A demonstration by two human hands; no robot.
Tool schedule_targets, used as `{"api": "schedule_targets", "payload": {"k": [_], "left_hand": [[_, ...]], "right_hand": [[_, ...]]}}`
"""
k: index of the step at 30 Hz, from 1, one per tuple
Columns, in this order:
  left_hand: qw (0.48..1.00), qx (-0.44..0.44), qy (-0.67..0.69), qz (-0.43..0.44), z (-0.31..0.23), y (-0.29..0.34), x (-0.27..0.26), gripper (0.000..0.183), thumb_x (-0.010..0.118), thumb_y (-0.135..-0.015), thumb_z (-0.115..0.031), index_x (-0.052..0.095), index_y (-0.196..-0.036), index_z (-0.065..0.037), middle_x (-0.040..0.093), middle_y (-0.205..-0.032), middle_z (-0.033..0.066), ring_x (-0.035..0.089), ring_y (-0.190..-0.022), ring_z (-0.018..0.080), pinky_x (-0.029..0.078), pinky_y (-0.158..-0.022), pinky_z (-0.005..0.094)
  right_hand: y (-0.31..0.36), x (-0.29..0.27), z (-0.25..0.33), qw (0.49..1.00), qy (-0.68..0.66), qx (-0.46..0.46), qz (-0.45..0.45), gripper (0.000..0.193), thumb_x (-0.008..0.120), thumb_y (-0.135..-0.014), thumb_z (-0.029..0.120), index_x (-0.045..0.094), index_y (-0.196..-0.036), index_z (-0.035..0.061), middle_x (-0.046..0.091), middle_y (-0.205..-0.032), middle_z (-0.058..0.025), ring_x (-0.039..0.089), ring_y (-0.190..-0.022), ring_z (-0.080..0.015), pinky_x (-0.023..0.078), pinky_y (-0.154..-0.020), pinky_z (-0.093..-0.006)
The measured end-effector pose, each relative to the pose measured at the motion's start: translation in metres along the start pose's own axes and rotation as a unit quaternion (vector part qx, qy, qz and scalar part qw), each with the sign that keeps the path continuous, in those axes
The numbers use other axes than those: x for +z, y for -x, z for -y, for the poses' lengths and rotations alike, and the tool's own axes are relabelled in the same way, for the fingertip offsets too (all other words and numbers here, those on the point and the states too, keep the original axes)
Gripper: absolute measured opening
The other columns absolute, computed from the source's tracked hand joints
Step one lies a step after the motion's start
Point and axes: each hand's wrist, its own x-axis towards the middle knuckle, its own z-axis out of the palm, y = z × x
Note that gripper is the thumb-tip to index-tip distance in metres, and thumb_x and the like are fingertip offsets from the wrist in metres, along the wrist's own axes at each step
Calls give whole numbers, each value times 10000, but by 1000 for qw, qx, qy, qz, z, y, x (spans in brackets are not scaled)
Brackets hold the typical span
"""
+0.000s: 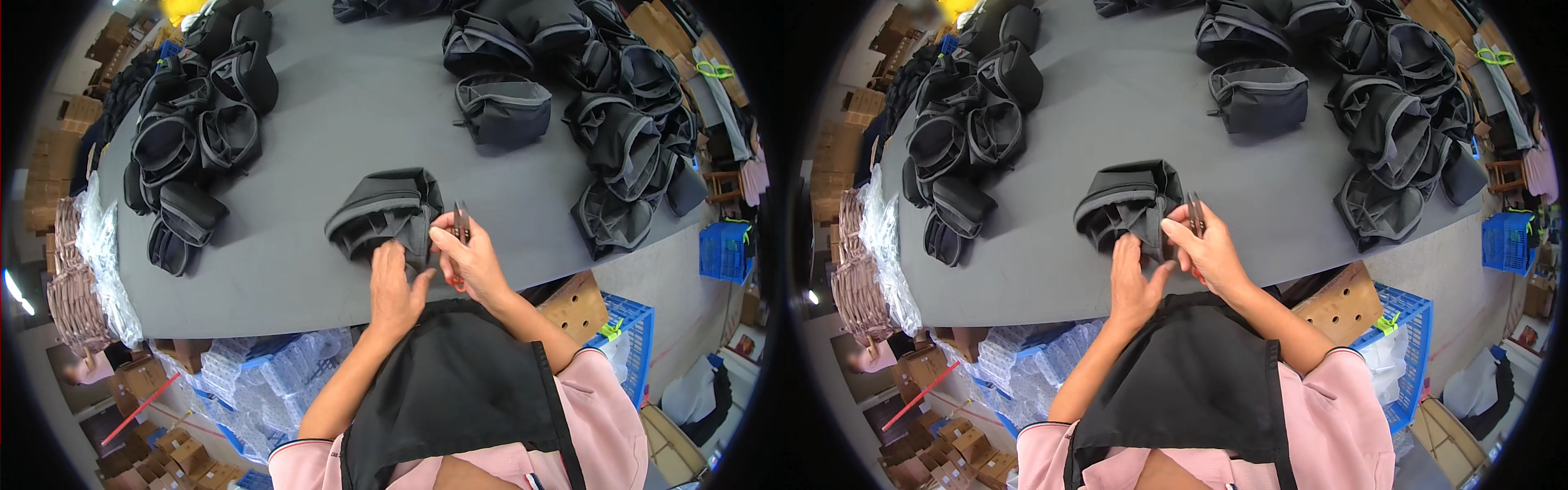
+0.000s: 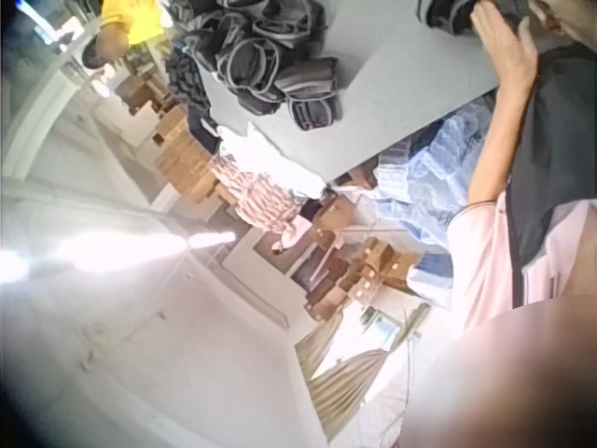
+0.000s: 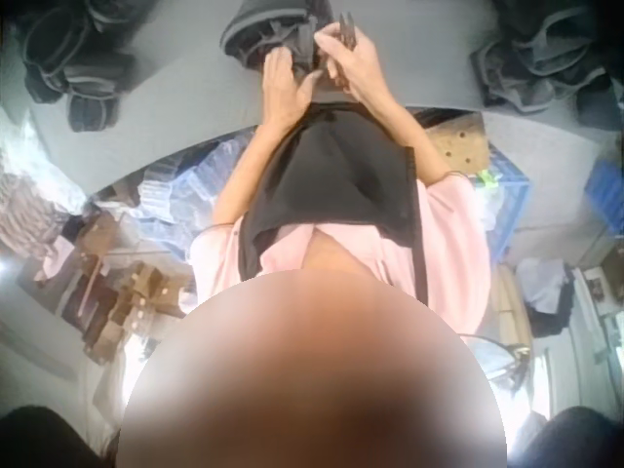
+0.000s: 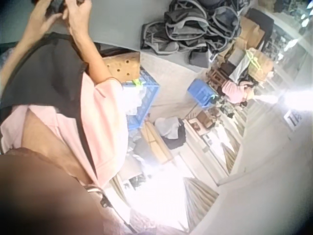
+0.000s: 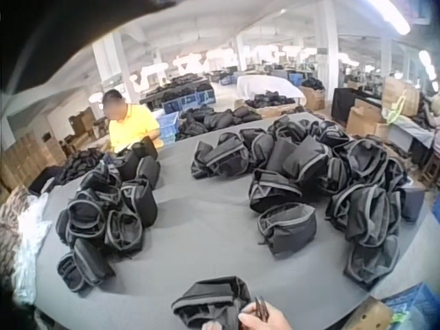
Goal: Trim excess thread and inspect sewn components of what appears to be a bag or specialized garment.
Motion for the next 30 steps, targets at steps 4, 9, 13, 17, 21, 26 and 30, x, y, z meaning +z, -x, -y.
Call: {"api": "schedule_targets", "payload": {"k": [4,9,13,17,21,26,30], "left_hand": [[993,49,-109,-16,17,-7,10,492,678,-643,19,433,-1068,58,475,-1028,225,457,-900,414,393,-784,451],[984,-153,78,50,11,-20,9,475,677,-771,-393,559,-778,67,549,-802,224,536,-772,299,424,-656,398],[973,-213,72,-46,16,-32,22,610,621,-817,-412,459,-540,107,430,-462,213,426,-443,263,364,-479,418],[951,-301,68,19,19,-42,18,596,620,-821,-394,432,-533,93,432,-485,201,431,-464,227,365,-476,411],[962,-255,30,97,14,-36,9,584,672,-773,-403,473,-523,85,460,-472,178,447,-457,199,372,-463,392],[956,-267,40,116,14,-42,3,456,716,-728,-298,530,-559,82,488,-462,134,462,-433,190,381,-458,356],[951,-271,84,119,5,-51,-1,416,704,-733,-296,569,-630,83,521,-513,137,482,-465,205,397,-486,350]], "right_hand": [[-22,-8,-24,1000,16,-1,-25,241,656,-823,213,514,-888,29,501,-652,3,423,-413,-40,307,-329,-201],[-24,-14,-25,996,45,-1,-80,175,641,-809,109,519,-881,7,494,-607,9,383,-389,-35,303,-348,-202],[-24,-19,-33,999,-32,25,-27,144,634,-804,83,533,-867,2,512,-590,-7,368,-371,-37,266,-343,-204],[-28,-35,-43,986,-141,81,32,132,632,-792,62,542,-875,13,579,-637,-62,349,-360,-37,247,-351,-196],[-29,-39,-44,984,-137,111,24,133,647,-784,75,559,-870,24,589,-653,-67,371,-387,-41,266,-361,-191],[-21,-38,-31,994,54,95,-4,128,636,-794,48,603,-913,17,529,-668,-15,400,-475,-42,314,-447,-195],[-16,-34,-15,928,304,-205,-58,224,609,-761,-45,636,-970,28,508,-784,-26,459,-620,-85,380,-540,-237]]}}
